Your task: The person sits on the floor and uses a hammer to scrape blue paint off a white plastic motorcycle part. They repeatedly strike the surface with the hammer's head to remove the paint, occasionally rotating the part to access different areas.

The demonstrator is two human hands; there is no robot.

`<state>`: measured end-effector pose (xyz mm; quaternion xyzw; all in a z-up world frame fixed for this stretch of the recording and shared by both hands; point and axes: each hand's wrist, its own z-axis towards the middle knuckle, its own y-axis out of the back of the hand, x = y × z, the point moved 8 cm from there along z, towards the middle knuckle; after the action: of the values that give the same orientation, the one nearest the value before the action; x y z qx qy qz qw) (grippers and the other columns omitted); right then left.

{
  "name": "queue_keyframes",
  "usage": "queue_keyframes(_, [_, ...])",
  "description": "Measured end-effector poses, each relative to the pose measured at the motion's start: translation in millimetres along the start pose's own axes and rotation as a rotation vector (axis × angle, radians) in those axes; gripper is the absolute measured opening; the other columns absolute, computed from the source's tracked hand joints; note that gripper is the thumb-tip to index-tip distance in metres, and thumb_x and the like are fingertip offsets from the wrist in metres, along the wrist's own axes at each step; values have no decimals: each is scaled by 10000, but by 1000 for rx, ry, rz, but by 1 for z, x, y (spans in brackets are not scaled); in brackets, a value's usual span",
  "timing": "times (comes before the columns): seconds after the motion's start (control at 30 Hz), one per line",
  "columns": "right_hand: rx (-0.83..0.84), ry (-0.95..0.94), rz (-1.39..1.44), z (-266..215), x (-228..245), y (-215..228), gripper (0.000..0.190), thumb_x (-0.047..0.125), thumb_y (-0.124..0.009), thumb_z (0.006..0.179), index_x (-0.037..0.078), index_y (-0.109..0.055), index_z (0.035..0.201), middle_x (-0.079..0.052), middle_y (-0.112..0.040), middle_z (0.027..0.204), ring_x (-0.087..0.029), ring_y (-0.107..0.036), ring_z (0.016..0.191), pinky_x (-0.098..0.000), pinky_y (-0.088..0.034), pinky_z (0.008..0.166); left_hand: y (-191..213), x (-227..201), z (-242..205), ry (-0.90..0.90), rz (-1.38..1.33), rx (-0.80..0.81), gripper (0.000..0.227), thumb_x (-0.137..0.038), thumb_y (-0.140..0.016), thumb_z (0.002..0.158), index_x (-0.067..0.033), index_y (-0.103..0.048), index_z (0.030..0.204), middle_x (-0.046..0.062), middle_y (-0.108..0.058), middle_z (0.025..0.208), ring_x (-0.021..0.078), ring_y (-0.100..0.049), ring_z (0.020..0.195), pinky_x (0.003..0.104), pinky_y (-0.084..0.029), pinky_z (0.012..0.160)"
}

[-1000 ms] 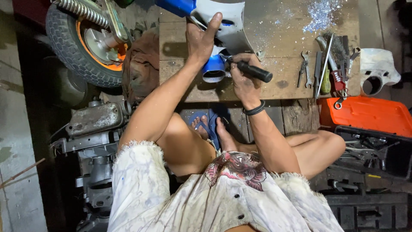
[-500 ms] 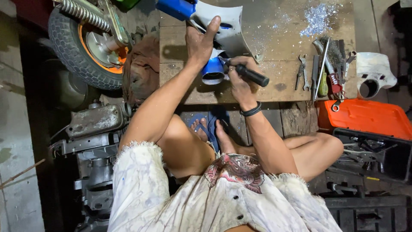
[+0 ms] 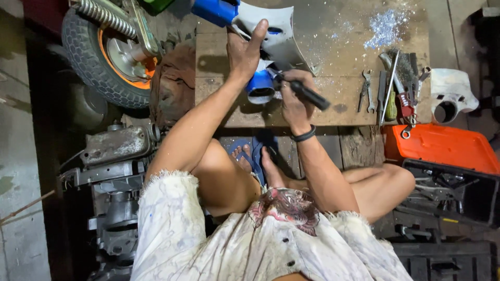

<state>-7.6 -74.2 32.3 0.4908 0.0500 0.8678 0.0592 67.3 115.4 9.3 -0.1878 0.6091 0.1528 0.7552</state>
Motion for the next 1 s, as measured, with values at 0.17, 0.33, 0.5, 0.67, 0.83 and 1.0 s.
queue_keyframes(0.17, [29, 16, -35, 2, 3, 1, 124, 15, -588, 901, 67, -626, 1007, -109, -663, 1008, -230, -644, 930, -356, -516, 886, -1, -2, -1, 0, -3, 0, 511, -595, -744, 785, -160, -614, 1020, 30, -753, 962, 216, -721, 956, 386, -549, 837])
queue_keyframes(0.33, [-55, 18, 10, 2, 4, 4, 173, -67, -571, 880, 67, -583, 988, -113, -642, 999, -245, -629, 938, -379, -518, 921, 0, -1, -3, 91, 24, -34, 546, -627, -736, 740, -168, -616, 1010, 25, -765, 943, 212, -741, 938, 384, -570, 822])
queue_keyframes(0.5, [-166, 17, 61, 4, 10, 11, 153, -55, -593, 871, 75, -638, 937, -81, -654, 969, -210, -627, 925, -347, -497, 913, 1, -4, 0, 50, 29, -46, 433, -584, -739, 762, -191, -637, 912, -4, -751, 863, 173, -724, 861, 372, -554, 763])
queue_keyframes(0.67, [-76, -151, -96, 2, -7, 8, 127, 6, -596, 894, 118, -626, 947, -42, -678, 967, -184, -633, 938, -322, -483, 925, 0, -5, -2, 75, 25, -13, 569, -621, -740, 751, -157, -633, 1062, 50, -786, 1018, 227, -748, 1005, 398, -571, 861])
queue_keyframes(0.83, [-105, -16, 49, 0, -5, 11, 85, -6, -575, 923, 62, -605, 963, -102, -624, 985, -221, -614, 941, -347, -492, 914, -2, -9, -6, 72, 60, -5, 509, -656, -719, 729, -189, -606, 897, -10, -736, 843, 167, -715, 839, 361, -549, 741])
queue_keyframes(1.0, [-112, 74, 36, 5, 24, 16, 59, 17, -595, 923, 53, -600, 970, -117, -629, 971, -240, -618, 911, -374, -506, 884, -3, -13, -10, 108, 72, -41, 522, -640, -727, 727, -181, -586, 933, 3, -710, 861, 187, -696, 862, 374, -540, 778])
